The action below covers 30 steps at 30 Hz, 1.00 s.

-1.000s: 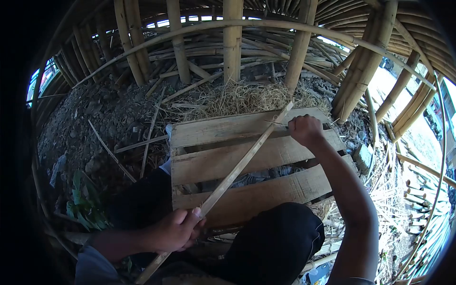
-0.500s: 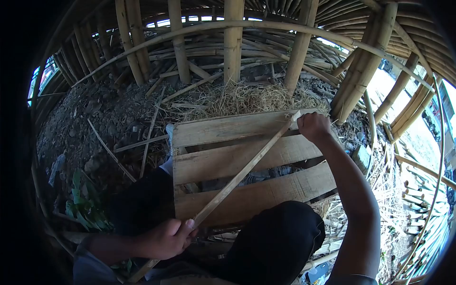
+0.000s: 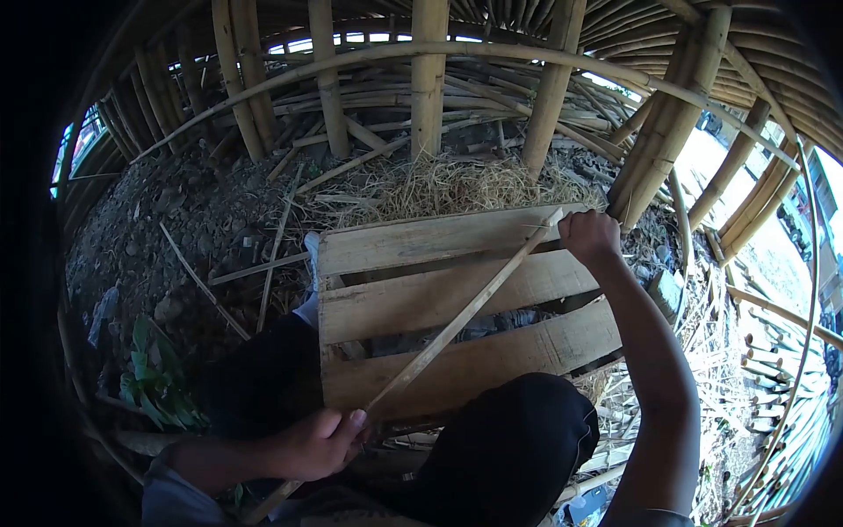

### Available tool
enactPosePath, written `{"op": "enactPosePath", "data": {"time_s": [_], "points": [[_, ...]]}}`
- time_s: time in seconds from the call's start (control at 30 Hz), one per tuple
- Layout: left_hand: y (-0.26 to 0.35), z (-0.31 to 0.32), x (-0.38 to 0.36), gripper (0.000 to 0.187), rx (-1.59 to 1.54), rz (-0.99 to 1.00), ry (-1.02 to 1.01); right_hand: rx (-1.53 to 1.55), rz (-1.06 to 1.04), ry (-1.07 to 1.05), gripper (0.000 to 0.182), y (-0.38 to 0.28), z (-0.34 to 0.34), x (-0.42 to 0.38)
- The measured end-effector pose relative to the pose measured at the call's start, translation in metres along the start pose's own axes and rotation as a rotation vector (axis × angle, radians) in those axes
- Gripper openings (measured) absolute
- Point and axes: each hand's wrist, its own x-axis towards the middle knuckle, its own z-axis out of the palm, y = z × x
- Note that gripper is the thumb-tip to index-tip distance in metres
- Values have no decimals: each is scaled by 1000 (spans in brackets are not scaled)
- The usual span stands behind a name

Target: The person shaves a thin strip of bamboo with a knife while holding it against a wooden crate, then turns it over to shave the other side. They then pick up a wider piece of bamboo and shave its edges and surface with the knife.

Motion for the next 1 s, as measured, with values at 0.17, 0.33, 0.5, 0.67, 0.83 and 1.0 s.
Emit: {"op": "enactPosePath", "data": {"time_s": [0.17, 0.33, 0.5, 0.67, 0.83, 1.0], "points": [[-8, 7, 11, 48, -8, 22, 26, 61, -31, -116, 49, -57, -23, -19], [-1, 3, 10, 45, -118, -45, 5, 396, 321, 13, 51, -57, -38, -13], [3, 3, 7, 44, 19, 15, -31, 405, 429, -233, 43, -26, -12, 17], [-1, 3, 6, 43, 120, 95, 4, 515, 493, -233, 40, -5, 20, 32], [-2, -5, 8, 41, 76, 63, 1, 592, 506, -251, 40, -7, -9, 29], [4, -28, 20, 38, 62, 155, 86, 829, 280, 121, 42, -42, -30, -2]]}}
